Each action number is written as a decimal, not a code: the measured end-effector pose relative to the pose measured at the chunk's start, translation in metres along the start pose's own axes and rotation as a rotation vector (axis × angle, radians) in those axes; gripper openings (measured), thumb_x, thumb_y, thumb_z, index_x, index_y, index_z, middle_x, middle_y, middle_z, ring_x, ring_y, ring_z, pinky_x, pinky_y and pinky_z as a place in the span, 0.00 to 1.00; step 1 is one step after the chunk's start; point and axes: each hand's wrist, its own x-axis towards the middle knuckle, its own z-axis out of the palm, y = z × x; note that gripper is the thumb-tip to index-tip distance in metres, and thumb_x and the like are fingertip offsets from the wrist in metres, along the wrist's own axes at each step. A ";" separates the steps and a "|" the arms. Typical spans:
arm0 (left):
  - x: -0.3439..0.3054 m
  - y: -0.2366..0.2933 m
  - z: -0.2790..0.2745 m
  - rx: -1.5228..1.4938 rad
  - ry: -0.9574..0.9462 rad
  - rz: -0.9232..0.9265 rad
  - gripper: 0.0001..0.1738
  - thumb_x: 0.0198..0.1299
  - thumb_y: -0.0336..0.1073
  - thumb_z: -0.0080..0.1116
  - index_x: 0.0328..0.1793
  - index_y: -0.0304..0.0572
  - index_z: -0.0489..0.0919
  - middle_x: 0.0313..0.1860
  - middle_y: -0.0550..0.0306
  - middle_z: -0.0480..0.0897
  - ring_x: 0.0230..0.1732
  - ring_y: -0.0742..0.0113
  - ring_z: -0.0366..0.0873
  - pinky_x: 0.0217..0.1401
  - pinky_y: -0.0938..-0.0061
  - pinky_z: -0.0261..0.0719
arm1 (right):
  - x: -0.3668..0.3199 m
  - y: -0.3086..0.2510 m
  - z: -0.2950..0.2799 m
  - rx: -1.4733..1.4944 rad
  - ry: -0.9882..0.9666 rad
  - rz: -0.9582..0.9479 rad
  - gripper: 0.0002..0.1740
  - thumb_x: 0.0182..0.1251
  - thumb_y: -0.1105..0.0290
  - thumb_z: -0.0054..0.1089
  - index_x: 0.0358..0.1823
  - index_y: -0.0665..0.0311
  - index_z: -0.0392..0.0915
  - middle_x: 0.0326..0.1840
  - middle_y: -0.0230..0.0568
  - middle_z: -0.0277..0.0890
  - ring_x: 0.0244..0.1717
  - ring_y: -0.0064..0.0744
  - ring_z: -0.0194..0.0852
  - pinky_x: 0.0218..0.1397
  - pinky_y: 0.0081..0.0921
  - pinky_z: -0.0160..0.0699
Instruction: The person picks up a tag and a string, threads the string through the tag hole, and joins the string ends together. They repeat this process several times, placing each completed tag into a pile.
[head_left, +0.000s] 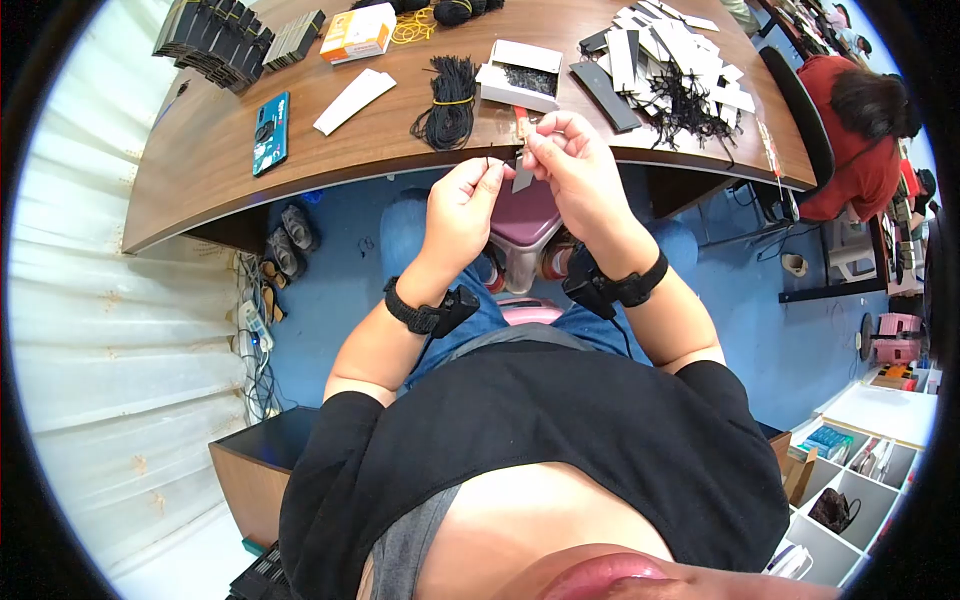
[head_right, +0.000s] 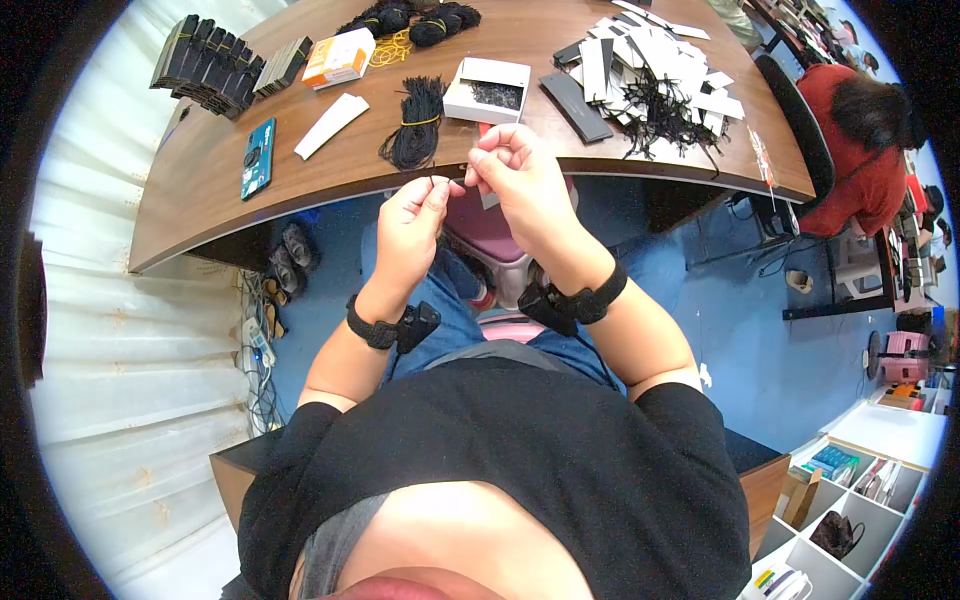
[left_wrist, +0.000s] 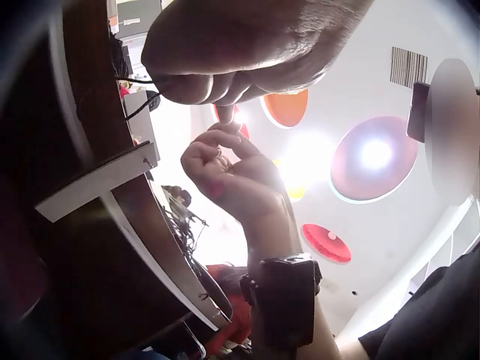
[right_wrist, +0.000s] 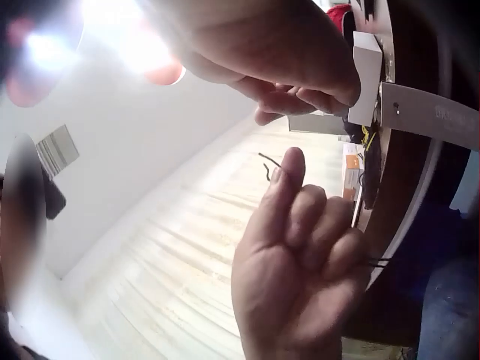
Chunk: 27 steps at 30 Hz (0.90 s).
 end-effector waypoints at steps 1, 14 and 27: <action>0.000 -0.001 0.000 0.041 -0.006 0.041 0.13 0.68 0.37 0.49 0.42 0.34 0.79 0.23 0.72 0.70 0.23 0.87 0.59 0.24 0.88 0.55 | -0.002 0.000 0.001 0.015 -0.023 -0.028 0.07 0.66 0.74 0.55 0.42 0.64 0.68 0.30 0.31 0.72 0.30 0.18 0.70 0.34 0.13 0.64; -0.005 0.002 0.003 0.104 -0.033 0.123 0.13 0.67 0.36 0.50 0.40 0.31 0.79 0.31 0.55 0.81 0.34 0.74 0.75 0.40 0.78 0.73 | -0.005 -0.004 0.006 -0.117 -0.055 -0.002 0.05 0.65 0.75 0.55 0.40 0.62 0.69 0.27 0.28 0.71 0.28 0.15 0.68 0.32 0.12 0.64; -0.007 0.005 0.002 0.028 -0.087 0.028 0.14 0.68 0.38 0.48 0.34 0.37 0.76 0.21 0.72 0.67 0.22 0.85 0.59 0.24 0.86 0.56 | -0.015 0.005 0.008 -0.377 -0.094 -0.134 0.09 0.65 0.80 0.50 0.45 0.70 0.68 0.26 0.32 0.71 0.28 0.17 0.71 0.35 0.16 0.72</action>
